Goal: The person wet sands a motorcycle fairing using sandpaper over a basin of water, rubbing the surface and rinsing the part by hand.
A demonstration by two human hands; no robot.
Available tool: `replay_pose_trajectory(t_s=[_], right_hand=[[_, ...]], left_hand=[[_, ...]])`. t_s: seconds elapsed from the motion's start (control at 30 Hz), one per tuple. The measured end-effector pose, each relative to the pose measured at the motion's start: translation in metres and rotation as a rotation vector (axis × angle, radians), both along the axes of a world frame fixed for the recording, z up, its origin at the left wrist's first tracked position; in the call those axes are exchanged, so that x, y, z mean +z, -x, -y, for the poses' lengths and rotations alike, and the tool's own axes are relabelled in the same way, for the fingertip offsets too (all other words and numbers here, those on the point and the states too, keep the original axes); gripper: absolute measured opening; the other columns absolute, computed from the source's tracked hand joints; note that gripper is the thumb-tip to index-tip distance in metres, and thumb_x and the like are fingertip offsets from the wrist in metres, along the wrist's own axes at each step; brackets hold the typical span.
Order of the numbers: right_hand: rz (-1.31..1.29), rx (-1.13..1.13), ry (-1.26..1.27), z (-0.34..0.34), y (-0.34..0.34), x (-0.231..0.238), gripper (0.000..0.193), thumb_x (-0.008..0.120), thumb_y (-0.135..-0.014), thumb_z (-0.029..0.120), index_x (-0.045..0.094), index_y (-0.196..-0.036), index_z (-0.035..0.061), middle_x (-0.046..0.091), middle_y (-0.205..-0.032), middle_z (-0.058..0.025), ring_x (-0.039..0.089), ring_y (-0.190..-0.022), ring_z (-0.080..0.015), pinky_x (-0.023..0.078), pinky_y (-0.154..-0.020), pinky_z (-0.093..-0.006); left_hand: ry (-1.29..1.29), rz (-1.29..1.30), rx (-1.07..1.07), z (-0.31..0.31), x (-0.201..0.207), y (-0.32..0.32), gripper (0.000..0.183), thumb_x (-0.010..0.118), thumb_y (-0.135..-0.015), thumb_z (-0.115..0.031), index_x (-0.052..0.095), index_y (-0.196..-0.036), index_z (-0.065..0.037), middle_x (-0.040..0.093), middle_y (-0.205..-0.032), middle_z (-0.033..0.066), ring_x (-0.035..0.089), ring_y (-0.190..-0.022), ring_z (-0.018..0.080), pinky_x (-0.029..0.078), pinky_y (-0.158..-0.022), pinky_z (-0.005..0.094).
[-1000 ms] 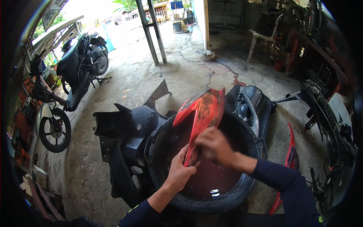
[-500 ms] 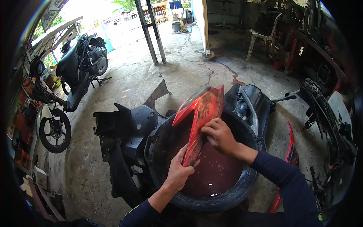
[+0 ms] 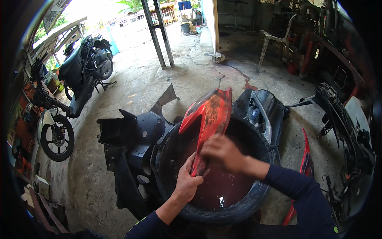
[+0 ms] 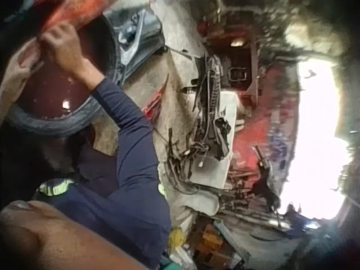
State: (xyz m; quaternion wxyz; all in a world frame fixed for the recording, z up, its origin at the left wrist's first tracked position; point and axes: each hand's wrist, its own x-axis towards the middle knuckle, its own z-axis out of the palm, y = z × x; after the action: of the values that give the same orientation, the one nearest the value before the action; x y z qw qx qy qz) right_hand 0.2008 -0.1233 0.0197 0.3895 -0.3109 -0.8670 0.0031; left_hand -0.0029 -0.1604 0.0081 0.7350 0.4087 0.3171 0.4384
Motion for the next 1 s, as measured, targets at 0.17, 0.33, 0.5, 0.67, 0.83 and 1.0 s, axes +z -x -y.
replay_pose_trajectory(t_s=[0.17,0.33,0.5,0.67,0.83,1.0], right_hand=[[0.006,-0.034,-0.036,0.0,0.005,0.0,0.027,0.069,-0.078,0.011,0.068,-0.105,0.0109,0.066,-0.109,-0.0069,0.062,-0.108,-0.0285,0.049,-0.094,-0.0449],[0.01,-0.26,0.038,-0.025,-0.027,0.0,0.026,0.067,-0.08,0.01,0.069,-0.106,0.0088,0.067,-0.108,-0.0071,0.062,-0.107,-0.0285,0.048,-0.094,-0.0421],[-0.013,0.042,0.009,0.022,0.019,0.004,0.031,0.072,-0.076,0.009,0.067,-0.106,0.0081,0.065,-0.11,-0.0075,0.062,-0.112,-0.0281,0.047,-0.099,-0.0439],[-0.045,-0.167,0.016,-0.003,-0.005,-0.011,0.032,0.073,-0.073,0.008,0.068,-0.104,0.0073,0.065,-0.108,-0.0095,0.062,-0.103,-0.0307,0.05,-0.092,-0.0458],[-0.015,-0.151,0.063,-0.008,-0.014,-0.02,0.033,0.072,-0.076,0.006,0.067,-0.108,0.0086,0.064,-0.111,-0.0093,0.061,-0.113,-0.0299,0.049,-0.097,-0.0444],[-0.076,-0.064,0.025,0.01,0.021,-0.021,0.029,0.07,-0.076,0.006,0.069,-0.105,0.008,0.067,-0.107,-0.0084,0.061,-0.105,-0.0307,0.049,-0.093,-0.0456]], left_hand=[[-0.038,0.021,-0.026,-0.01,-0.003,0.007,0.096,0.045,-0.06,0.023,0.038,-0.152,-0.003,0.051,-0.141,0.007,0.055,-0.13,0.0201,0.046,-0.112,0.0417],[-0.002,0.045,-0.033,-0.001,0.009,0.0,0.098,0.044,-0.06,0.023,0.035,-0.154,-0.002,0.05,-0.145,0.01,0.052,-0.136,0.0244,0.045,-0.114,0.0418],[-0.124,-0.036,0.014,-0.001,-0.015,0.005,0.089,0.05,-0.065,0.02,0.038,-0.152,0.001,0.05,-0.143,0.0069,0.052,-0.132,0.0182,0.044,-0.113,0.0383],[-0.04,-0.037,-0.023,-0.003,-0.004,0.002,0.093,0.048,-0.063,0.021,0.037,-0.153,0.0,0.051,-0.141,0.0064,0.051,-0.133,0.0177,0.045,-0.111,0.0337],[-0.016,-0.035,-0.016,0.003,-0.005,0.002,0.09,0.052,-0.066,0.018,0.038,-0.153,-0.001,0.052,-0.139,0.0047,0.052,-0.131,0.0163,0.047,-0.11,0.0369],[-0.043,-0.064,-0.003,-0.002,-0.015,0.008,0.097,0.044,-0.061,0.025,0.036,-0.153,-0.002,0.05,-0.145,0.0093,0.054,-0.134,0.0231,0.048,-0.11,0.0402]])
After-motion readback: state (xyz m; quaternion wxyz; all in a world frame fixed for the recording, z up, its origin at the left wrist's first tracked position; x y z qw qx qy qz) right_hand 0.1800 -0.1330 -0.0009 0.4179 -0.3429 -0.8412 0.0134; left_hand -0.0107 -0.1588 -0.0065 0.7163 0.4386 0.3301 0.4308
